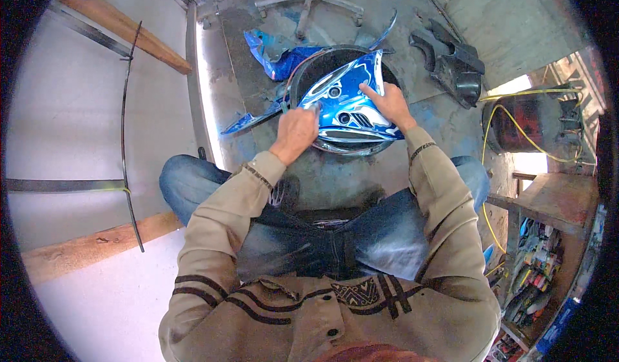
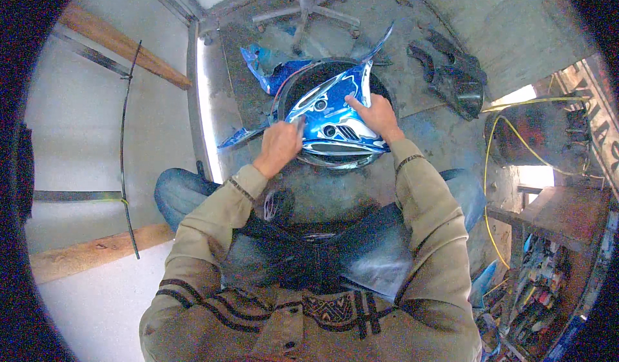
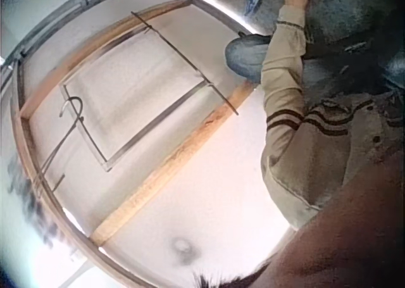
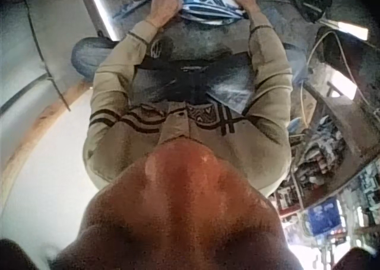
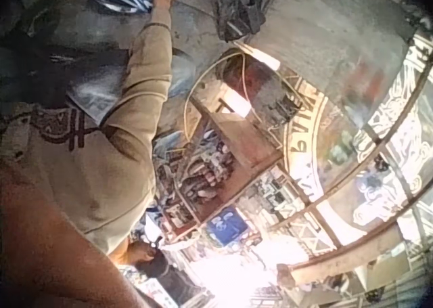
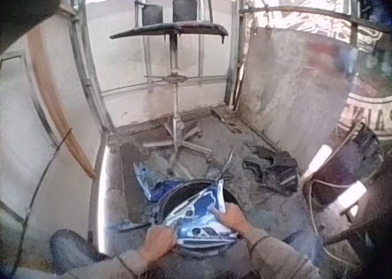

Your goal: The person wet sands a painted motorcycle fairing using a sanding pad, dipping the fairing into a bucket of water.

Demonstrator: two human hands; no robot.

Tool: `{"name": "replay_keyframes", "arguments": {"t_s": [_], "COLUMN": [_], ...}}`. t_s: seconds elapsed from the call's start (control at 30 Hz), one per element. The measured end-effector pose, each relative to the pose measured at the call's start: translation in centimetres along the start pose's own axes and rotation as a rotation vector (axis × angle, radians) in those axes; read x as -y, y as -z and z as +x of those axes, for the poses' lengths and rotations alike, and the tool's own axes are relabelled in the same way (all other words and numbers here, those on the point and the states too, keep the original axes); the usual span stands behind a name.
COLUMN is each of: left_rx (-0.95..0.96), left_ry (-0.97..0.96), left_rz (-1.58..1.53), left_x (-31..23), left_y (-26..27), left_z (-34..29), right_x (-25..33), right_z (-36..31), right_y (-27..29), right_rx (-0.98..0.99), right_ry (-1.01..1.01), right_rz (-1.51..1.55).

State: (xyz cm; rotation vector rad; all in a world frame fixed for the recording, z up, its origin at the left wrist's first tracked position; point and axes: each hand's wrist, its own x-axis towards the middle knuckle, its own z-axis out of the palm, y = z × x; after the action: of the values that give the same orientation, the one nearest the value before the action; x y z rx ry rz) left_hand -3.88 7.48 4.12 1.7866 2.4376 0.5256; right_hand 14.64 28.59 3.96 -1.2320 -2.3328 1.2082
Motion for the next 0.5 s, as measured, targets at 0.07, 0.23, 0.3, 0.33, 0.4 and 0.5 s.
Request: {"name": "replay_keyframes", "arguments": {"t_s": [0.07, 0.23, 0.3, 0.33, 0.4, 0.5], "left_rx": [-0.038, -0.005, -0.053, -0.052, -0.025, 0.005], "left_ry": [0.004, -0.049, -0.028, -0.025, -0.024, -0.050], "left_rz": [-0.028, 0.023, -0.020, -0.019, 0.050, 0.011], "left_x": [1.2, 1.2, 2.0, 2.1, 1.5, 0.0], "left_y": [-0.4, -1.1, -1.0, -1.1, -1.1, 0.0], "left_z": [0.4, 0.4, 0.4, 0.1, 0.2, -0.4], "right_x": [0.5, -0.6, -0.6, -0.6, 0.2, -0.9], "right_z": [0.0, 0.4, 0.6, 0.4, 0.0, 0.3], "right_y": [0.0, -0.2, -0.3, -0.5, -0.3, -0.3], "right_rx": [-0.001, -0.036, 0.003, 0.006, -0.002, -0.013], "right_ry": [-0.006, -0.005, -0.015, -0.015, -0.008, 0.019], "right_rz": [-0.014, -0.011, -0.032, -0.031, 0.013, -0.001]}}
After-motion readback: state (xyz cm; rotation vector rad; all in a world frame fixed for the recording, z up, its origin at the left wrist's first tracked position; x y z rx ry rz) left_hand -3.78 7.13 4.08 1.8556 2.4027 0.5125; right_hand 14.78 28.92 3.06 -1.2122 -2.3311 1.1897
